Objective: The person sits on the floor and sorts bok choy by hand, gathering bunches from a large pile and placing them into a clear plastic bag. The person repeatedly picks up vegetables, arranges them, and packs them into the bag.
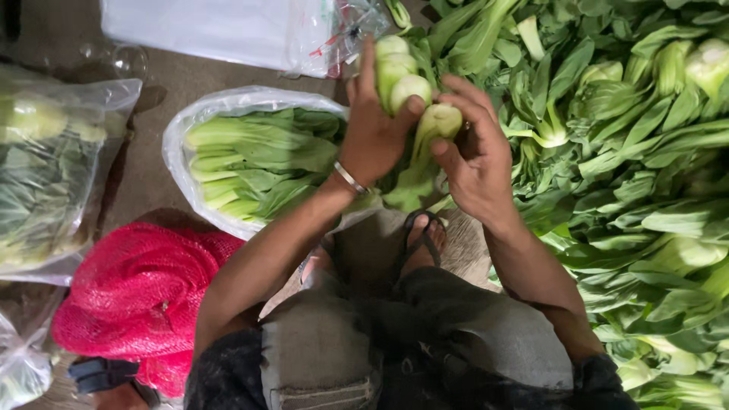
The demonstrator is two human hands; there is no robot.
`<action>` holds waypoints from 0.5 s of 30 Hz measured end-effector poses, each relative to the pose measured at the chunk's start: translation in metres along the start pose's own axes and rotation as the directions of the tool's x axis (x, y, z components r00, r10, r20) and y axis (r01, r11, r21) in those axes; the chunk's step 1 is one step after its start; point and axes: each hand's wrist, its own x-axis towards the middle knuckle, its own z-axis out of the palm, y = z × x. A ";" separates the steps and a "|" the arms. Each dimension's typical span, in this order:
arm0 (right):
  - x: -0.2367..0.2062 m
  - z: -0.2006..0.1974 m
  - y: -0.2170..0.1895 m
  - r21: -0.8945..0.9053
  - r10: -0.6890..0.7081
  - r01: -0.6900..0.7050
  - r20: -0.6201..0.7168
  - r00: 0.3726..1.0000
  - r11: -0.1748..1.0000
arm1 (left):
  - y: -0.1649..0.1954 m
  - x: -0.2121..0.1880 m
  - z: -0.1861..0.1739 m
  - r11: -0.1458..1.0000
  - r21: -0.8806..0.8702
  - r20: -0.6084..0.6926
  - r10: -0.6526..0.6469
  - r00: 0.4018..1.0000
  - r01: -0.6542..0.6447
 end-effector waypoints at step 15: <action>-0.031 0.009 0.005 0.125 0.081 -0.117 0.259 0.962 0.985 | 0.018 -0.007 -0.029 0.880 -0.472 0.319 0.113 0.941 0.055</action>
